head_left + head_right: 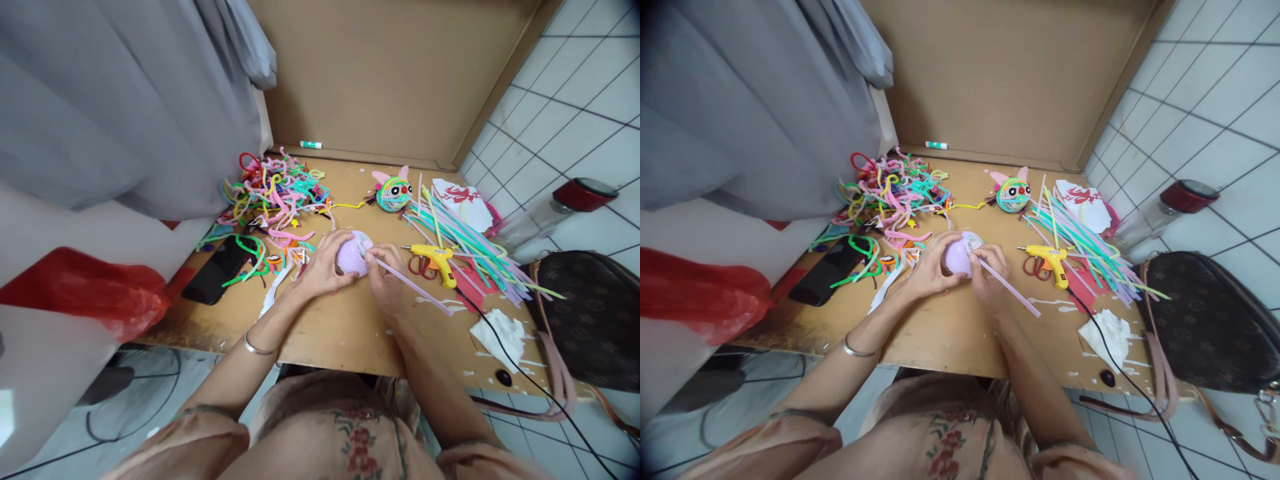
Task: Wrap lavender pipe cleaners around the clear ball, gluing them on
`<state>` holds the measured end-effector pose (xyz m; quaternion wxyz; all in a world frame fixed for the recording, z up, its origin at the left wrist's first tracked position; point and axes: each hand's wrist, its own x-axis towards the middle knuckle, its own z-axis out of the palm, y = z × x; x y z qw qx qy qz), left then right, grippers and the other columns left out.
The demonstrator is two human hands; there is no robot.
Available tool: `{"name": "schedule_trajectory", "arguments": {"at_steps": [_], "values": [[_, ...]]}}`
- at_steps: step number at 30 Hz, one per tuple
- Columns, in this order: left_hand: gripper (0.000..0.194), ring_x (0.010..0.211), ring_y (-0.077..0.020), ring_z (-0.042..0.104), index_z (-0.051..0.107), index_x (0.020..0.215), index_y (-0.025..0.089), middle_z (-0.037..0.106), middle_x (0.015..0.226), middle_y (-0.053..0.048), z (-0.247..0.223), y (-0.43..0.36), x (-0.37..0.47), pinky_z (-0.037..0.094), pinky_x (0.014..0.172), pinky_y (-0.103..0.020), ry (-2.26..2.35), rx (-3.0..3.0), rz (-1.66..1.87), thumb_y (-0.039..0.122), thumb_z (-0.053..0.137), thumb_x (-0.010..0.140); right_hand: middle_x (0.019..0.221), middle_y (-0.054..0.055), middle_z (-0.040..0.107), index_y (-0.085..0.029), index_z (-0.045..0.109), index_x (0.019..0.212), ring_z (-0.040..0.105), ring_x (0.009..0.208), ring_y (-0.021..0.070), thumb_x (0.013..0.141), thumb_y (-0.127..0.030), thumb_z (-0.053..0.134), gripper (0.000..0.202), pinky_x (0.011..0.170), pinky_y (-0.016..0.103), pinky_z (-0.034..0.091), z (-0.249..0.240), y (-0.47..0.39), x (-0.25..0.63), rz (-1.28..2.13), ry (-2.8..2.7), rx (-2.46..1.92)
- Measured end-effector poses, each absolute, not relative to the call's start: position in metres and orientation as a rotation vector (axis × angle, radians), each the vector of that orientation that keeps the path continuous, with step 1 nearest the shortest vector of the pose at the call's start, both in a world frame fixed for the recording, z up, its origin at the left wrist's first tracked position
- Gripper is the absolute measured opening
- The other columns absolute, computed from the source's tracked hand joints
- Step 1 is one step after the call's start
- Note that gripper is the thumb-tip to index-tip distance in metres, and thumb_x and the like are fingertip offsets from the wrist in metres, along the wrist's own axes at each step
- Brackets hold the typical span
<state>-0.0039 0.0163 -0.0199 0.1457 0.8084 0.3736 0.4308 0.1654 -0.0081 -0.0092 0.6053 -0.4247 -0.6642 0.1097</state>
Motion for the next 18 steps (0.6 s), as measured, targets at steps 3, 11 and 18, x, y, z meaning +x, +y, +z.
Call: {"name": "schedule_trajectory", "arguments": {"at_steps": [3,11,18], "values": [[0.071,0.129,-0.0326,0.052,0.044,0.134,0.020,0.055,0.139,-0.016,-0.0196,0.0168,-0.0041,0.043,0.110,-0.052,1.061,2.348,1.250,0.040,0.074,0.074,0.081,0.001,0.064,-0.024,0.063,0.083,0.063,0.081,0.0183,0.092,-0.028,0.057,0.011,0.074,0.034,0.051,-0.0085,-0.0083,0.1650,0.252,-1.547,-0.978],[0.071,0.133,-0.0335,0.049,0.046,0.135,0.019,0.051,0.142,-0.018,-0.0196,0.0145,-0.0042,0.040,0.112,-0.052,1.100,2.392,1.210,0.043,0.074,0.075,0.083,0.002,0.064,-0.023,0.064,0.084,0.063,0.083,0.0185,0.092,-0.027,0.057,0.012,0.075,0.034,0.052,-0.0104,-0.0080,0.1651,0.242,-1.558,-0.969],[0.077,0.136,-0.0356,0.048,0.043,0.134,0.022,0.053,0.144,-0.016,-0.0215,0.0163,-0.0016,0.038,0.111,-0.055,1.151,2.400,1.197,0.038,0.079,0.068,0.083,0.002,0.064,-0.023,0.064,0.085,0.063,0.083,0.0189,0.093,-0.028,0.057,0.012,0.076,0.035,0.052,-0.0114,-0.0080,0.1633,0.250,-1.549,-0.951]]}}
